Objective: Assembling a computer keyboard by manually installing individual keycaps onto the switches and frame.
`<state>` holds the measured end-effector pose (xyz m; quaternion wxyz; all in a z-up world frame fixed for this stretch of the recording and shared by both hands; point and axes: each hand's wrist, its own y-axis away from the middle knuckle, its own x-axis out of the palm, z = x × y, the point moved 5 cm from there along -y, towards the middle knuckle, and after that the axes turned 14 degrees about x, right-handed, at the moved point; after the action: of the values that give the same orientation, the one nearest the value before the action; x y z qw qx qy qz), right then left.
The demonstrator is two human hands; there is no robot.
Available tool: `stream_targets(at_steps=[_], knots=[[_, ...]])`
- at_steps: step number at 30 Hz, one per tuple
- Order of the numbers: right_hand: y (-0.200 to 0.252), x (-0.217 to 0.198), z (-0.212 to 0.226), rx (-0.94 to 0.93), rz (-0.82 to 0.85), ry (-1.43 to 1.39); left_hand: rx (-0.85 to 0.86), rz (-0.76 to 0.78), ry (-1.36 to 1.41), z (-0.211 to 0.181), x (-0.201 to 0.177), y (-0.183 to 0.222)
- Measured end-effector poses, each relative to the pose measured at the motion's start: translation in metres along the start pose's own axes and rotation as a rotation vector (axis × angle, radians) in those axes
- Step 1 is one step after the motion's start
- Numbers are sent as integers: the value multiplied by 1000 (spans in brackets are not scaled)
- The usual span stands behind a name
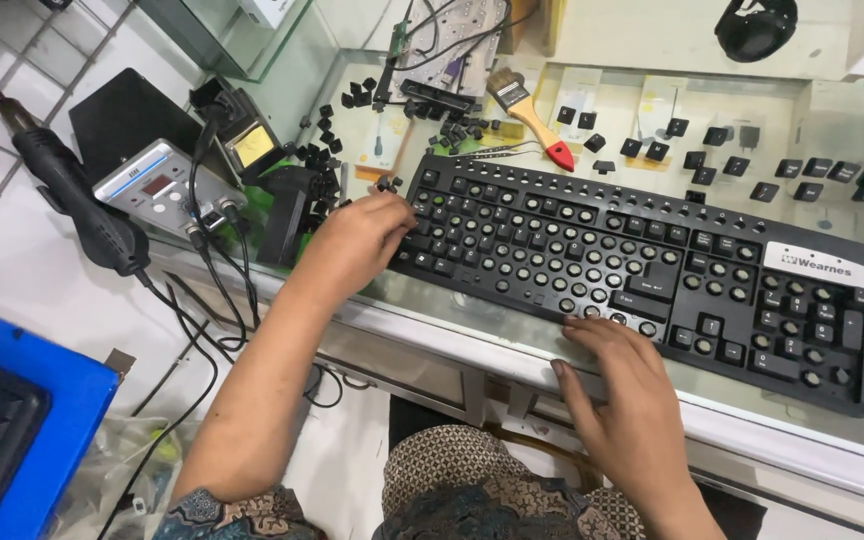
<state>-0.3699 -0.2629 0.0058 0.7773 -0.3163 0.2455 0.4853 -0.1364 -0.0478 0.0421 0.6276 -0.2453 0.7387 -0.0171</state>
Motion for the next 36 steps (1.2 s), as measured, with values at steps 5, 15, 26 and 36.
stream_targets(at_steps=[5,15,26,36], knots=[[2,2,-1,-18,-7,6,39,-14,-40,-3,1,-2],[1,1,0,-7,-2,31,-31,94,-127,2,15,-2],[2,0,0,8,0,35,-586,-101,-284,140,-37,-9],[1,0,0,-6,-23,8,-747,-88,-59,168,-30,-18]])
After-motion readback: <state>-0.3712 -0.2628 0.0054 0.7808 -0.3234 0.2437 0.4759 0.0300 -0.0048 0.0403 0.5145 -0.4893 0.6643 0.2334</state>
